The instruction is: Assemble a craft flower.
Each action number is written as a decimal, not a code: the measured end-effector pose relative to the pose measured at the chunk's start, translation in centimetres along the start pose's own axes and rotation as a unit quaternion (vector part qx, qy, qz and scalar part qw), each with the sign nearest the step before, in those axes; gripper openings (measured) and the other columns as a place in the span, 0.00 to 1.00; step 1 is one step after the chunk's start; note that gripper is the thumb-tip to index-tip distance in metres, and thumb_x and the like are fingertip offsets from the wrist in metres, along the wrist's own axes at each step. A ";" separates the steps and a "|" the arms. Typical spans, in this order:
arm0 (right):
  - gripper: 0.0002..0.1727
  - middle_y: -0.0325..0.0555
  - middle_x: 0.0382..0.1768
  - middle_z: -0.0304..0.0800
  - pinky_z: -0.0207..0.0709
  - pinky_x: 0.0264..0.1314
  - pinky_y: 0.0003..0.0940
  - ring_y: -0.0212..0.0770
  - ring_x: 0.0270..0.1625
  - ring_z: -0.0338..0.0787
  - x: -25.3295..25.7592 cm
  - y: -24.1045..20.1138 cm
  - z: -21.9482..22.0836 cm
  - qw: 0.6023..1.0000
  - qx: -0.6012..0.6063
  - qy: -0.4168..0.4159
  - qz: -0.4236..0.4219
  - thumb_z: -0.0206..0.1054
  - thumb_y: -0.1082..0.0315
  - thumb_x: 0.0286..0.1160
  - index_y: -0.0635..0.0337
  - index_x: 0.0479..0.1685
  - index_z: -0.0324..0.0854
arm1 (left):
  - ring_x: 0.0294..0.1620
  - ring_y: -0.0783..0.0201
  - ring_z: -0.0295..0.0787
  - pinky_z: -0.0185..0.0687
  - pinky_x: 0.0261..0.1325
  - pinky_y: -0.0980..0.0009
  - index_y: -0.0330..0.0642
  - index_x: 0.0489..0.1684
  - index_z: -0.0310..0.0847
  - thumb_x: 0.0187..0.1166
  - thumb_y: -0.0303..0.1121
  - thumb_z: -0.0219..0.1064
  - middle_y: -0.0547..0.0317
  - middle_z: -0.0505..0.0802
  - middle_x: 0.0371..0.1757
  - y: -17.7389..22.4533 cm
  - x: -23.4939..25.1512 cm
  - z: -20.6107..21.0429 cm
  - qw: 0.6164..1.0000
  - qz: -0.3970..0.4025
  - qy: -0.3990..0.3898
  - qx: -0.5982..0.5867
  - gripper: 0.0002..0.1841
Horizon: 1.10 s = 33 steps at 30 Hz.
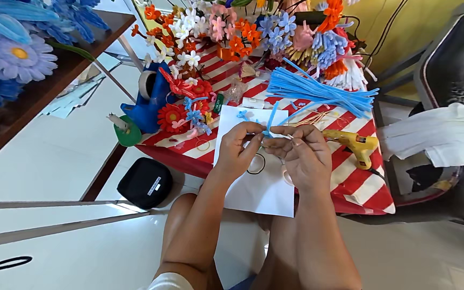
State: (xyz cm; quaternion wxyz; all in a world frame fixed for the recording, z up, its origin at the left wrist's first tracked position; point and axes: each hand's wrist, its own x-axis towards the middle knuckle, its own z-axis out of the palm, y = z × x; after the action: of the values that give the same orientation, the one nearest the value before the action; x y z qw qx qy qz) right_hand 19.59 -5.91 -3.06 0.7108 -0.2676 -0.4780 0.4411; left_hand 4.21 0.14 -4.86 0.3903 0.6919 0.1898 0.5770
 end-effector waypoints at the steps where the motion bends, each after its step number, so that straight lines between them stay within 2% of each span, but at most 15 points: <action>1: 0.10 0.49 0.57 0.94 0.93 0.51 0.41 0.45 0.48 0.98 0.0 0.0 0.0 1.000 -0.003 -0.002 0.003 0.51 0.69 0.89 0.48 0.44 0.78 | 0.50 0.71 0.90 0.90 0.56 0.72 0.27 0.48 0.83 0.80 0.20 0.62 0.51 0.91 0.52 0.0 0.1 0.0 1.000 0.015 -0.003 0.008 0.07; 4: 0.11 0.50 0.58 0.94 0.92 0.55 0.41 0.46 0.54 0.97 0.0 -0.2 0.0 1.000 -0.010 -0.007 0.015 0.50 0.70 0.88 0.47 0.44 0.77 | 0.53 0.68 0.91 0.91 0.57 0.70 0.25 0.48 0.84 0.76 0.18 0.64 0.47 0.91 0.53 -0.1 0.0 0.1 0.998 0.046 0.003 0.036 0.08; 7: 0.10 0.51 0.60 0.93 0.91 0.56 0.41 0.47 0.57 0.96 0.1 -0.4 -0.1 0.999 0.018 -0.008 0.029 0.53 0.68 0.88 0.47 0.43 0.79 | 0.54 0.66 0.92 0.92 0.56 0.69 0.27 0.45 0.85 0.72 0.17 0.68 0.47 0.91 0.53 -0.3 -0.1 0.1 0.996 0.070 0.008 0.057 0.07; 12: 0.10 0.52 0.58 0.93 0.91 0.57 0.40 0.45 0.57 0.96 0.3 -0.6 -0.2 0.996 0.077 0.010 0.043 0.55 0.67 0.87 0.48 0.40 0.81 | 0.55 0.65 0.92 0.91 0.57 0.72 0.28 0.39 0.86 0.73 0.17 0.69 0.45 0.92 0.52 -0.5 0.0 0.0 0.990 0.110 0.010 0.085 0.03; 16: 0.09 0.50 0.60 0.93 0.90 0.59 0.40 0.45 0.59 0.95 0.2 -0.5 -0.2 0.998 0.062 0.007 0.032 0.56 0.66 0.87 0.47 0.41 0.81 | 0.54 0.67 0.91 0.89 0.57 0.74 0.30 0.34 0.86 0.74 0.17 0.68 0.47 0.92 0.49 -0.7 0.1 0.1 0.982 0.145 0.027 0.121 0.02; 20: 0.08 0.47 0.64 0.91 0.90 0.60 0.42 0.45 0.61 0.94 0.0 0.1 0.1 1.000 -0.022 0.001 -0.013 0.56 0.68 0.87 0.47 0.42 0.80 | 0.53 0.67 0.90 0.87 0.57 0.75 0.31 0.33 0.85 0.77 0.19 0.66 0.48 0.91 0.47 -0.9 0.0 -0.1 0.974 0.168 0.027 0.148 0.04; 22: 0.08 0.42 0.68 0.87 0.90 0.62 0.43 0.43 0.65 0.91 -0.2 0.6 0.3 0.994 -0.094 -0.007 -0.057 0.56 0.69 0.86 0.46 0.44 0.80 | 0.53 0.66 0.90 0.87 0.58 0.75 0.32 0.34 0.84 0.79 0.20 0.65 0.48 0.91 0.47 -0.9 0.1 -0.2 0.972 0.174 0.027 0.156 0.04; 24: 0.07 0.41 0.71 0.82 0.91 0.60 0.40 0.40 0.65 0.91 -0.3 1.1 0.7 0.979 -0.173 -0.002 -0.107 0.57 0.72 0.82 0.49 0.43 0.79 | 0.53 0.65 0.89 0.86 0.60 0.73 0.33 0.34 0.84 0.79 0.21 0.65 0.49 0.91 0.46 -1.0 0.1 -0.3 0.971 0.177 0.027 0.160 0.05; 28: 0.03 0.49 0.72 0.78 0.89 0.56 0.28 0.33 0.63 0.89 -0.4 1.9 1.3 0.934 -0.305 0.017 -0.184 0.59 0.74 0.77 0.60 0.41 0.78 | 0.55 0.64 0.88 0.84 0.62 0.71 0.35 0.34 0.84 0.80 0.22 0.65 0.51 0.91 0.46 -1.1 0.1 -0.4 0.971 0.181 0.029 0.156 0.05; 33: 0.02 0.53 0.66 0.81 0.86 0.53 0.22 0.31 0.59 0.88 -0.2 2.7 1.4 0.895 -0.382 0.049 -0.225 0.61 0.75 0.73 0.62 0.36 0.78 | 0.55 0.64 0.88 0.85 0.62 0.72 0.34 0.34 0.84 0.80 0.21 0.65 0.50 0.91 0.46 -1.0 0.0 -0.3 0.966 0.202 0.022 0.157 0.05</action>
State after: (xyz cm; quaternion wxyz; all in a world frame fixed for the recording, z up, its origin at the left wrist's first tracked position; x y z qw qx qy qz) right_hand 17.25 -4.90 -4.71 0.6567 -0.4251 -0.6216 0.0396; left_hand 4.11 0.90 -5.59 0.1478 0.7556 0.1424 0.6221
